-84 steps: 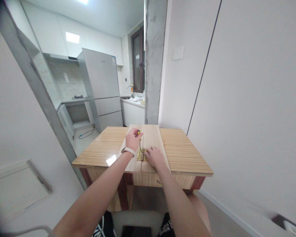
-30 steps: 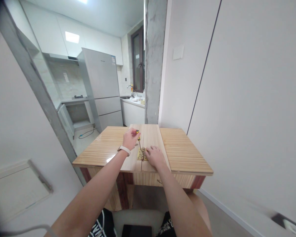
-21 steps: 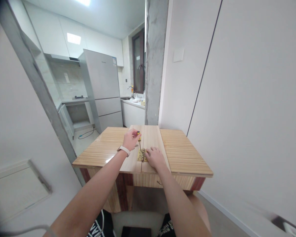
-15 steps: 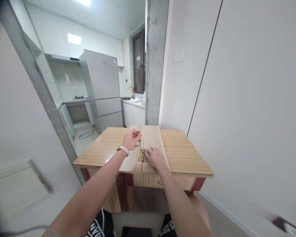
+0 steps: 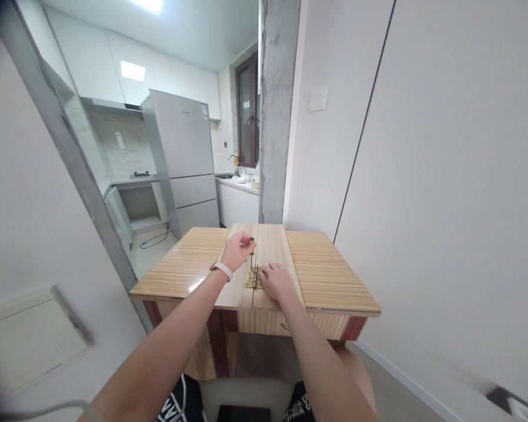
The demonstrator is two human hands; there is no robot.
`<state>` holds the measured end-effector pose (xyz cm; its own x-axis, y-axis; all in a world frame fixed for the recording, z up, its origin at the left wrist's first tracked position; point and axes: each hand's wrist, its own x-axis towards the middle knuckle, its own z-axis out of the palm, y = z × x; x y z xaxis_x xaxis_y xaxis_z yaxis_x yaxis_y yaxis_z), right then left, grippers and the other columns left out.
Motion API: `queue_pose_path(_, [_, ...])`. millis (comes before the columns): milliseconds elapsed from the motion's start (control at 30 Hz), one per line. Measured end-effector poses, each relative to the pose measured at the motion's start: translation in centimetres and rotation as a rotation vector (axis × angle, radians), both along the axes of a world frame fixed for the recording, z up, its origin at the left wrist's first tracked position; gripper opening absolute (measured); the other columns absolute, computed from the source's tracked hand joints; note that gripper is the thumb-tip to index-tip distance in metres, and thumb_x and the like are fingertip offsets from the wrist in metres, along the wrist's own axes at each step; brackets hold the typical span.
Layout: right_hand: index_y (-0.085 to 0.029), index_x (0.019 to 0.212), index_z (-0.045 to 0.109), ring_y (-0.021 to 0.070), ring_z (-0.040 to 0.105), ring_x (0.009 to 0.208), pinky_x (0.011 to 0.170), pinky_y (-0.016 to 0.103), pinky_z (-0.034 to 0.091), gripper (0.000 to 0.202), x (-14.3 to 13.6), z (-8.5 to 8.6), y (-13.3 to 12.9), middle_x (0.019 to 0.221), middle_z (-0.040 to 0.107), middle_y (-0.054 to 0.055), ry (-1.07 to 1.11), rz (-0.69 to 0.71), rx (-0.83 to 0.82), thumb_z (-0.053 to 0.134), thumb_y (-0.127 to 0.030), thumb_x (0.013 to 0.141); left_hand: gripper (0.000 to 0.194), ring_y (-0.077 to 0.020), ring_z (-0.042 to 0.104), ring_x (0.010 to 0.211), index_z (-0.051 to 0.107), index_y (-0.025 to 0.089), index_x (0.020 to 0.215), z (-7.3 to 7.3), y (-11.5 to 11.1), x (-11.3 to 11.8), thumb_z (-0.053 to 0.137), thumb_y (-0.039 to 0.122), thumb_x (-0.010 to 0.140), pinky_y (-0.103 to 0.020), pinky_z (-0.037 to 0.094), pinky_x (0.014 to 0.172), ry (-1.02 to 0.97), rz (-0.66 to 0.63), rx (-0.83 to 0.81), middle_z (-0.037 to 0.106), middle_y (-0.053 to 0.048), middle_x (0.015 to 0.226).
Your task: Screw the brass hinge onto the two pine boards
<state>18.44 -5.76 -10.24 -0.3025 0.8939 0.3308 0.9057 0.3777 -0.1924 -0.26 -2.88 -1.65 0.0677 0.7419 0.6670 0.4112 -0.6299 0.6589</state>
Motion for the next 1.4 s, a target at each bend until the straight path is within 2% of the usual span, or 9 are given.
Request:
queue_pose_path(300, [-0.018,0.134,0.063,0.0199,0.057,0.127,0.108,0.033,0.038,0.05,0.8,0.6,1.9,0.136,0.066,0.011,0.214,0.024,-0.068,0.028,-0.042,0.107,0.014,-0.0149,0.064,0.076,0.063,0.02,0.086,1.4,-1.1,0.2,0.076,0.024,0.082,-0.029,0.054,0.071,0.089,0.028,0.007,0.065,-0.001,0.085])
queue_pose_path(433, [-0.018,0.134,0.062,0.0244,0.058,0.124,0.107,0.038,0.041,0.048,0.6,3.9,2.6,0.136,0.064,0.013,0.318,0.012,0.072,0.048,-0.048,0.099,0.016,-0.015,0.065,0.076,0.063,0.021,0.086,1.2,-1.2,0.0,0.078,0.025,0.081,-0.029,0.054,0.071,0.067,0.051,-0.007,0.067,-0.002,0.086])
queue_pose_path(533, [-0.02,0.138,0.057,0.0202,0.066,0.094,0.088,0.034,0.05,0.052,-0.8,7.1,2.1,0.134,0.064,0.013,0.406,0.126,0.074,0.059,-0.047,0.093,0.017,-0.0149,0.065,0.075,0.063,0.021,0.086,1.3,-1.4,0.1,0.079,0.024,0.08,-0.029,0.053,0.071,0.05,0.045,0.002,0.068,-0.002,0.087])
queue_pose_path(633, [-0.023,0.134,0.057,0.0169,0.065,0.081,0.076,0.029,0.047,0.044,-2.5,9.6,1.5,0.119,0.07,0.008,0.419,0.21,0.071,0.059,-0.037,0.092,0.014,-0.0152,0.067,0.075,0.064,0.02,0.088,2.0,-1.6,0.5,0.077,0.025,0.083,-0.029,0.054,0.072,0.005,0.015,-0.007,0.069,-0.002,0.085])
queue_pose_path(800, [-0.023,0.116,0.062,0.0198,0.063,0.077,0.066,0.027,0.039,0.026,-3.5,11.3,1.1,0.086,0.071,0.004,0.388,0.119,0.084,0.05,-0.034,0.096,0.021,-0.0167,0.069,0.081,0.066,0.021,0.098,3.2,-1.3,0.0,0.077,0.031,0.084,-0.029,0.056,0.074,-0.053,-0.081,-0.055,0.072,-0.004,0.089])
queue_pose_path(900, [-0.024,0.116,0.06,0.0204,0.063,0.076,0.067,0.028,0.039,0.027,-2.4,11.6,1.0,0.088,0.07,0.004,0.386,0.095,0.106,0.051,-0.041,0.097,0.023,-0.0178,0.069,0.081,0.066,0.02,0.103,1.7,-0.1,-1.7,0.07,0.039,0.09,-0.03,0.055,0.073,-0.007,0.004,-0.106,0.072,-0.006,0.09])
queue_pose_path(1000, [-0.024,0.114,0.06,0.0207,0.063,0.078,0.069,0.029,0.04,0.026,-0.6,11.7,0.6,0.088,0.07,0.004,0.368,0.02,0.103,0.052,-0.043,0.097,0.019,-0.0205,0.068,0.078,0.065,0.018,0.087,-2.0,1.1,-4.1,0.073,0.035,0.085,-0.033,0.052,0.075,0.219,0.177,-0.218,0.071,-0.008,0.086])
queue_pose_path(1167, [-0.02,0.112,0.059,0.0234,0.066,0.087,0.072,0.03,0.039,0.038,2.6,11.6,0.0,0.096,0.071,0.01,0.221,-0.189,0.115,0.036,-0.05,0.105,0.031,-0.0309,0.063,0.111,0.064,0.017,0.106,-8.1,1.6,-6.7,0.068,0.04,0.087,-0.041,0.044,0.096,0.571,0.455,-0.369,0.068,-0.018,0.111])
queue_pose_path(1400, [-0.014,0.121,0.06,0.0326,0.069,0.105,0.081,0.038,0.047,0.042,6.1,7.4,-0.2,0.11,0.072,0.021,-0.014,-0.498,-0.196,0.033,-0.043,0.106,0.048,-0.0359,0.056,0.121,0.057,0.017,0.124,-8.5,0.9,-6.5,0.062,0.048,0.088,-0.045,0.038,0.104,0.735,0.491,-0.583,0.06,-0.021,0.127])
